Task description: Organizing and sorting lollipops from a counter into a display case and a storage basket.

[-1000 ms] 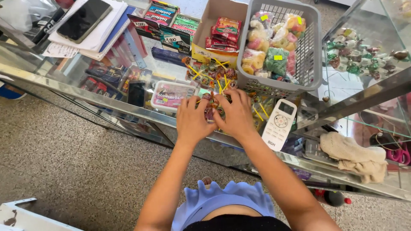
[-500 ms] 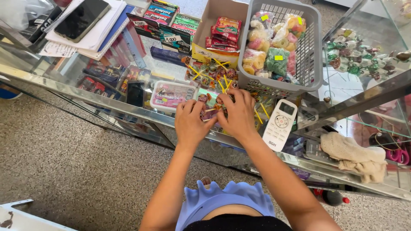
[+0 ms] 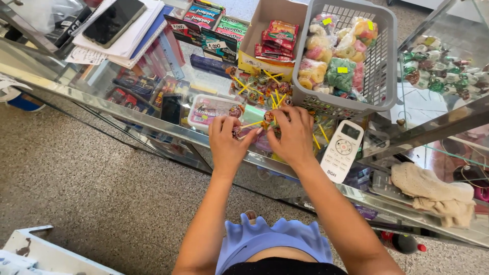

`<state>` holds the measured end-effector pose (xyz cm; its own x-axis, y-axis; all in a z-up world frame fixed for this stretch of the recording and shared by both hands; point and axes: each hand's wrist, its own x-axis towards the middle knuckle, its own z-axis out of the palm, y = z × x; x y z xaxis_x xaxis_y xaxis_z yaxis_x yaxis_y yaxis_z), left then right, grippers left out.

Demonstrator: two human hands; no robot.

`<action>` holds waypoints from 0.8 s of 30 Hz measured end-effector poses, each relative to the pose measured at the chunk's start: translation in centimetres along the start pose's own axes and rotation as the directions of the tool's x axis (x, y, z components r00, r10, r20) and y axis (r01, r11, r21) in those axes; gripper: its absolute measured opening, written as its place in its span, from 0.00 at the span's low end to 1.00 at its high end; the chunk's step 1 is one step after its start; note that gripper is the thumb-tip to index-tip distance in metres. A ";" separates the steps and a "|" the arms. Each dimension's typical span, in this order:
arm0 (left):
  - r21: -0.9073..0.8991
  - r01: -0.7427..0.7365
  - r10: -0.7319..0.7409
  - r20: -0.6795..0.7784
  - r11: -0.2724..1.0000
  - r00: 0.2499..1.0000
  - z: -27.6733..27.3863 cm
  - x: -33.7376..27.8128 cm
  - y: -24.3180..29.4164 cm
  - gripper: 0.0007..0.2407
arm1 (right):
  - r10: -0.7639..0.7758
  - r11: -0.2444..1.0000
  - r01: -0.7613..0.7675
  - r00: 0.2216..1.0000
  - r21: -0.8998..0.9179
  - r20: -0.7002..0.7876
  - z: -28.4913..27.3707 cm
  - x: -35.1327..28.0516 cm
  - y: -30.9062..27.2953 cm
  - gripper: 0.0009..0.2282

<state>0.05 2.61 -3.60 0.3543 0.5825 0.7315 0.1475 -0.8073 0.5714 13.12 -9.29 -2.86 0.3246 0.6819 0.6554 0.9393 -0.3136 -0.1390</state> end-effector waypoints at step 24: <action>0.069 -0.060 0.059 0.013 0.996 0.998 0.6 -1.0 0.1 0.19 | -0.046 0.994 0.052 0.997 -0.092 0.067 0.8 -0.4 -0.2 0.18</action>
<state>0.26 1.94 -4.47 0.3744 0.5327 0.7590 0.1895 -0.8452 0.4997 12.84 -8.99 -3.66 0.2878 0.7383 0.6100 0.9407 -0.3374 -0.0354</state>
